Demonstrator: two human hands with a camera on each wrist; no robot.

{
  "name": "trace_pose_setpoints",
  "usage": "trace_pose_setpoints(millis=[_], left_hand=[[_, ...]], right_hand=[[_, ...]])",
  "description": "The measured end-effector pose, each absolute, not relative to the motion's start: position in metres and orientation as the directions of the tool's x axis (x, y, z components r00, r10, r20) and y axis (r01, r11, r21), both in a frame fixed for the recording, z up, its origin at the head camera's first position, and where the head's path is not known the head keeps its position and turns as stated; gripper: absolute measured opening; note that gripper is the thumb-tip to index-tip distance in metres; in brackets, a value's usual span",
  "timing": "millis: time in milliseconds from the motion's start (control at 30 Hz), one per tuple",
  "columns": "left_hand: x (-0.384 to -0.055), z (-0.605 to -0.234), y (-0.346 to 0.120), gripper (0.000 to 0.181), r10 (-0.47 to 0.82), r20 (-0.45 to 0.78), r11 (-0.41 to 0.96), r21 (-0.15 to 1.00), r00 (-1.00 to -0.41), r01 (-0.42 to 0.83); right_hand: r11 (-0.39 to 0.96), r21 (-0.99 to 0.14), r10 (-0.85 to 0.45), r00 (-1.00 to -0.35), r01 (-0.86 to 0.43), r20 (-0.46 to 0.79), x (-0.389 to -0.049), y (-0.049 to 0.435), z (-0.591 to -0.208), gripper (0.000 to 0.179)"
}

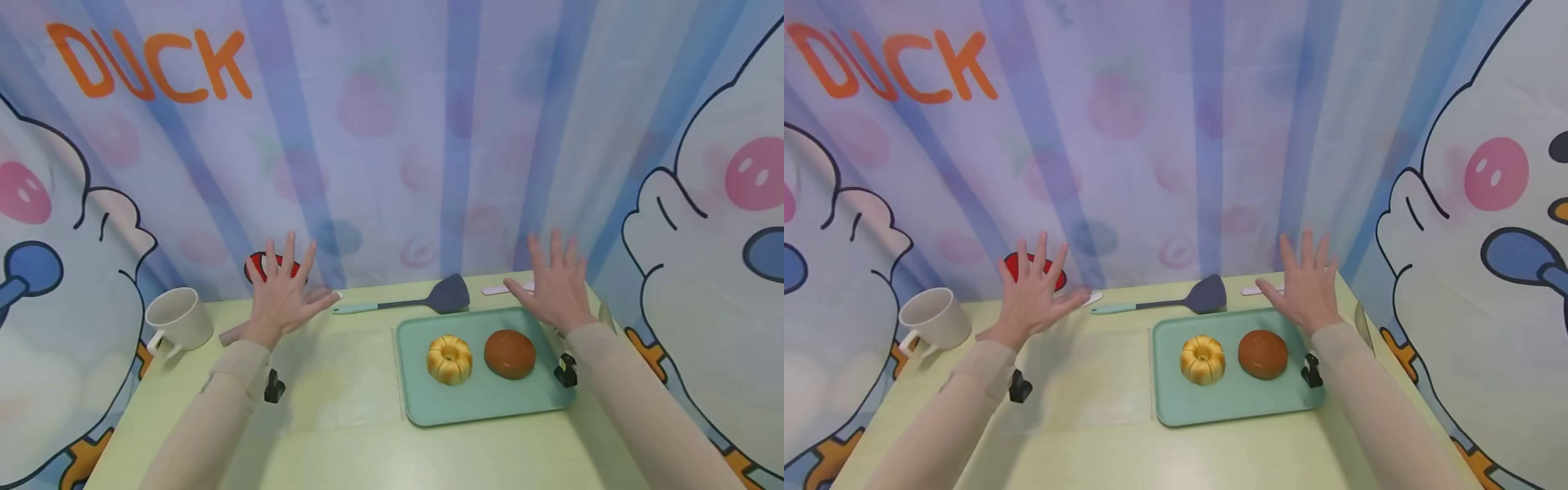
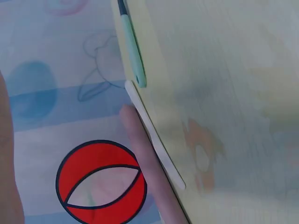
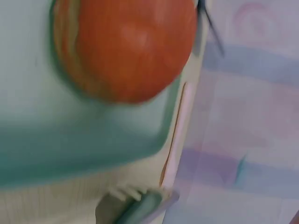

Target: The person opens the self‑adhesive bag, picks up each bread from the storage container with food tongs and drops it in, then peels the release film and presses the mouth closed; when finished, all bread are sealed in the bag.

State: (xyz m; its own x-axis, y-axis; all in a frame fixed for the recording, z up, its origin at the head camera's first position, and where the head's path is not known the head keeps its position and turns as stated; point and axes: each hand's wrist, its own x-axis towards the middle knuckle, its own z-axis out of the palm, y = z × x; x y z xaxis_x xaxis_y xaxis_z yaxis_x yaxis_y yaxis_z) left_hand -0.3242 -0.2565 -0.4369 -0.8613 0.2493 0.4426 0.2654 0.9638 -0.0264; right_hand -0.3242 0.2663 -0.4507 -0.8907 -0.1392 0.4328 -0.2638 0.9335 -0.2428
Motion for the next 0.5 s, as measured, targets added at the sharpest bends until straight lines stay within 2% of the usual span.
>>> trace_pose_setpoints(millis=[133,267,367,500], left_hand=[[-0.314,-0.436,-0.254,0.101,0.27,0.437,0.944,0.054,-0.858,0.324],[-0.296,-0.436,-0.249,0.089,0.271,0.404,0.902,0.211,-0.874,0.378],[-0.285,-0.439,-0.238,0.074,0.275,0.407,0.848,0.325,-0.871,0.419],[-0.275,-0.45,-0.222,0.048,0.315,0.451,0.757,0.411,-0.835,0.508]], right_hand=[[0.88,-0.335,-0.182,-0.89,-0.337,0.419,-0.307,0.25,-0.449,0.086],[0.816,-0.377,-0.256,-0.858,-0.439,0.445,-0.29,0.224,-0.446,0.075],[0.76,-0.408,-0.318,-0.837,-0.506,0.446,-0.274,0.204,-0.441,0.068],[0.68,-0.455,-0.391,-0.809,-0.575,0.438,-0.251,0.176,-0.437,0.061]])
